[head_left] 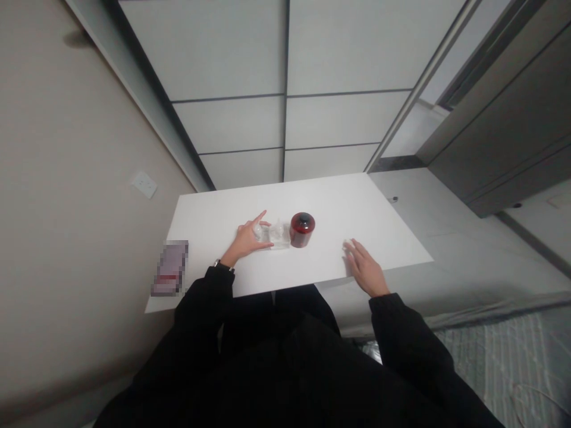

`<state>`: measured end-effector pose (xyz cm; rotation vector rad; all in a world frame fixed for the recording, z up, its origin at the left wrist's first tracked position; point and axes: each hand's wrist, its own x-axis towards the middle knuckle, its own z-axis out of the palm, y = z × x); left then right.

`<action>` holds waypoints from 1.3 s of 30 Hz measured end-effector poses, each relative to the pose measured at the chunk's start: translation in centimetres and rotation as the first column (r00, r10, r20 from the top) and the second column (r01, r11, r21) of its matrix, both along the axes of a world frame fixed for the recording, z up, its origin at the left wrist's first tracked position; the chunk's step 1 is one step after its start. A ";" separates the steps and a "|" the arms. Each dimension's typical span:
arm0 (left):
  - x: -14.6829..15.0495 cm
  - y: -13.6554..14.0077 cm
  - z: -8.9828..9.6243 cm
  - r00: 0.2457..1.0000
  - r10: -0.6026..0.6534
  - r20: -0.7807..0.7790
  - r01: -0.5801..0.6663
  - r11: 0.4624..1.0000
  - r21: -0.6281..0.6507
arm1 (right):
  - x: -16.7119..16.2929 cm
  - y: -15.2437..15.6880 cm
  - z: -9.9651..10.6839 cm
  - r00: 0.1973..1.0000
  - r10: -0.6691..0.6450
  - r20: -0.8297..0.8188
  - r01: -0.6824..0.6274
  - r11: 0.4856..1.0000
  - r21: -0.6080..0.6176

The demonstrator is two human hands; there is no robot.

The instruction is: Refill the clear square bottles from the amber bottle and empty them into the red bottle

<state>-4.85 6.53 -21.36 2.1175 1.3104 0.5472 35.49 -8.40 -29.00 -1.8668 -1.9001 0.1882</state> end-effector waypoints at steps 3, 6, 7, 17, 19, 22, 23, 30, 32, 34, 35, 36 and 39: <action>0.0 0.0 -0.2 1.000 -0.006 0.006 0.006 1.000 0.016 | -3.7 -1.6 0.1 0.998 0.058 -0.015 -0.058 0.998 -0.025; 0.0 0.2 -0.4 1.000 -0.022 0.014 0.021 0.999 0.033 | -7.4 -2.4 0.1 0.995 0.099 -0.030 -0.100 0.994 -0.036; -0.1 0.2 -0.5 0.999 -0.026 0.018 0.026 0.999 0.037 | -8.6 -2.6 0.1 0.992 0.117 -0.035 -0.119 0.992 -0.039; -0.3 0.3 -0.9 0.994 -0.052 0.092 0.047 0.997 0.058 | -20.9 -1.1 1.7 0.842 0.538 -0.043 -0.540 0.840 -0.050; -0.3 0.3 -0.8 0.993 -0.055 0.104 0.049 0.997 0.061 | -22.2 -0.8 1.9 0.805 0.593 -0.022 -0.594 0.804 -0.039; -0.2 0.4 -0.8 0.992 -0.054 0.117 0.047 0.997 0.060 | -21.8 -0.7 1.9 0.808 0.589 0.012 -0.589 0.808 -0.028; -0.2 0.4 -0.9 0.991 -0.052 0.120 0.045 0.997 0.059 | -21.0 -0.7 1.8 0.828 0.561 0.021 -0.560 0.828 -0.027; -0.3 0.4 -1.0 0.991 -0.040 0.130 0.035 0.999 0.042 | -9.3 -1.7 0.5 0.993 0.083 0.082 -0.082 0.996 -0.020; -0.3 0.4 -1.0 0.990 -0.039 0.132 0.034 0.999 0.038 | -7.0 -2.1 0.2 0.995 -0.016 0.099 0.017 1.000 -0.010; -0.3 0.4 -0.9 0.991 -0.040 0.131 0.035 0.999 0.035 | -6.2 -2.3 -0.2 0.993 -0.051 0.109 0.052 0.999 -0.001; -0.3 0.4 -0.9 0.991 -0.040 0.128 0.036 0.999 0.034 | -6.2 -2.3 -0.4 0.992 -0.053 0.111 0.053 0.999 0.004; -0.3 0.4 -0.8 0.991 -0.041 0.124 0.037 0.999 0.033 | -6.4 -2.3 -0.7 0.992 -0.052 0.111 0.051 0.999 0.009; -0.3 0.4 -0.7 0.993 -0.044 0.106 0.041 0.999 0.030 | -7.3 -2.2 -1.2 0.993 -0.051 0.108 0.049 0.999 0.017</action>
